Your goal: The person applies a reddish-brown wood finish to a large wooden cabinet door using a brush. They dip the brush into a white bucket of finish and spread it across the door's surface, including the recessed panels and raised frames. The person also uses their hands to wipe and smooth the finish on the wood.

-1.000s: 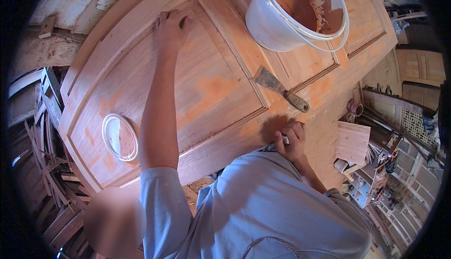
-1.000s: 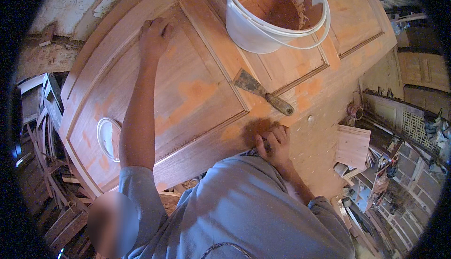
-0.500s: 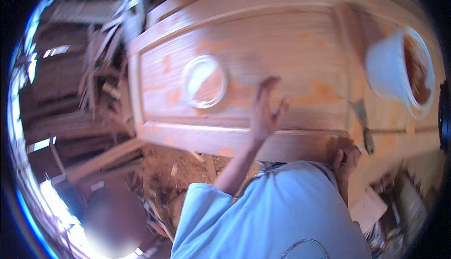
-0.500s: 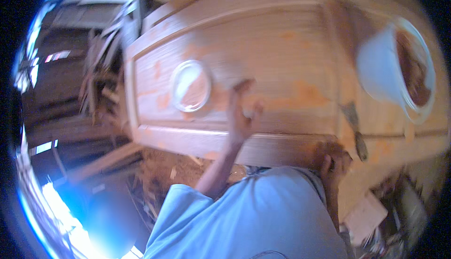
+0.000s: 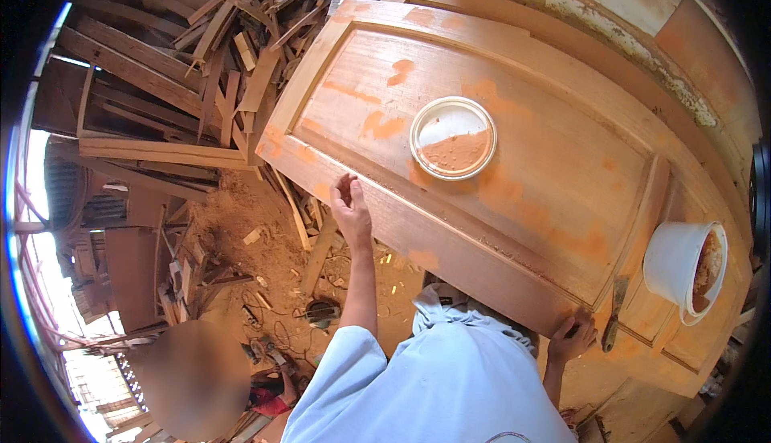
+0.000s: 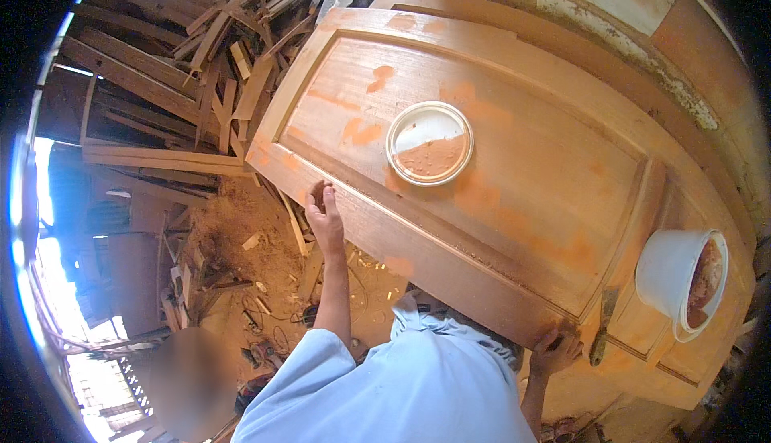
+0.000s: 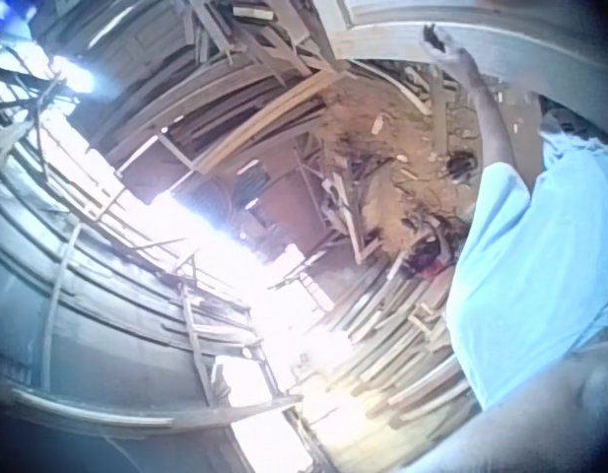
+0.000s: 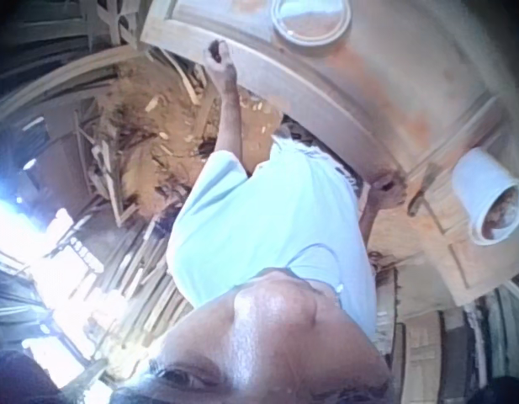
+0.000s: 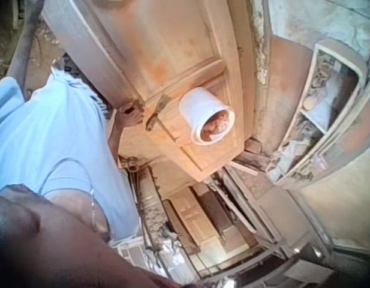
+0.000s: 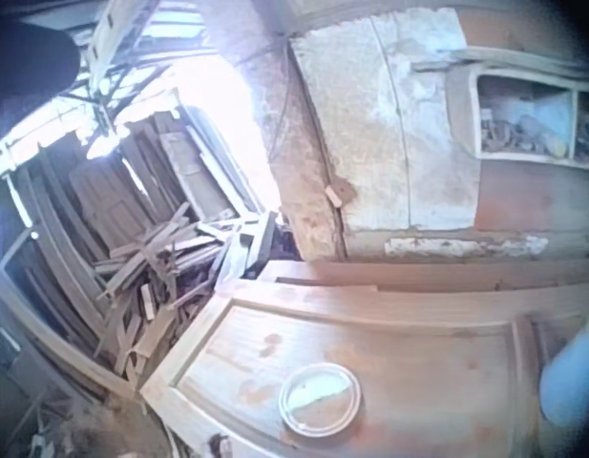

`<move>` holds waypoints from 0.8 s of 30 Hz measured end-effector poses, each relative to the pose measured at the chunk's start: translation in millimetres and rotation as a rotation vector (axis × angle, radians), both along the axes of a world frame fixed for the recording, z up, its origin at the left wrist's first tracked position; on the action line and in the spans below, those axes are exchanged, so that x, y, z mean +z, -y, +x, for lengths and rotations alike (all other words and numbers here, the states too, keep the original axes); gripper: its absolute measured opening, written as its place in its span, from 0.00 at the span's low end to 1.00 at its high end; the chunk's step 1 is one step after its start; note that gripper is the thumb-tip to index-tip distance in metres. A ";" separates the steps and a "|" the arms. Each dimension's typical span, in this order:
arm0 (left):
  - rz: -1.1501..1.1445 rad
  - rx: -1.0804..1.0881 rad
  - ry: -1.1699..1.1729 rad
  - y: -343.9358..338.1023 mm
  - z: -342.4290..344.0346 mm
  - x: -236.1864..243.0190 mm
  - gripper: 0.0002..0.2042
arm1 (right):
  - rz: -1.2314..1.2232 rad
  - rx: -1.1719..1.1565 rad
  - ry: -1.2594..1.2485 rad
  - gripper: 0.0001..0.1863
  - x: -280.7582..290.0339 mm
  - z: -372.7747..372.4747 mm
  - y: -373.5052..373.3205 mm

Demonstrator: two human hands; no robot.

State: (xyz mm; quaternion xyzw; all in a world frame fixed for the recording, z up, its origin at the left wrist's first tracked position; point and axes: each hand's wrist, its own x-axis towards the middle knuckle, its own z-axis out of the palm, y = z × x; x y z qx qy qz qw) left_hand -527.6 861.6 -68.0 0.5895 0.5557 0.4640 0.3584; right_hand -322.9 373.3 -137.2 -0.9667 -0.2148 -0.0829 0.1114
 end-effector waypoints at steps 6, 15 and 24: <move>0.226 -0.175 -0.546 -84.4 -31.7 -44.3 0.22 | 0.079 0.067 0.107 0.19 29.9 -2.8 -32.9; 0.084 -0.478 -0.502 -133.9 -79.1 -57.6 0.20 | -0.042 0.018 0.113 0.07 48.5 -11.7 -65.7; 0.329 -0.777 -0.901 -308.0 -127.9 -39.7 0.42 | 0.448 0.684 -0.167 0.08 49.0 -162.5 -462.8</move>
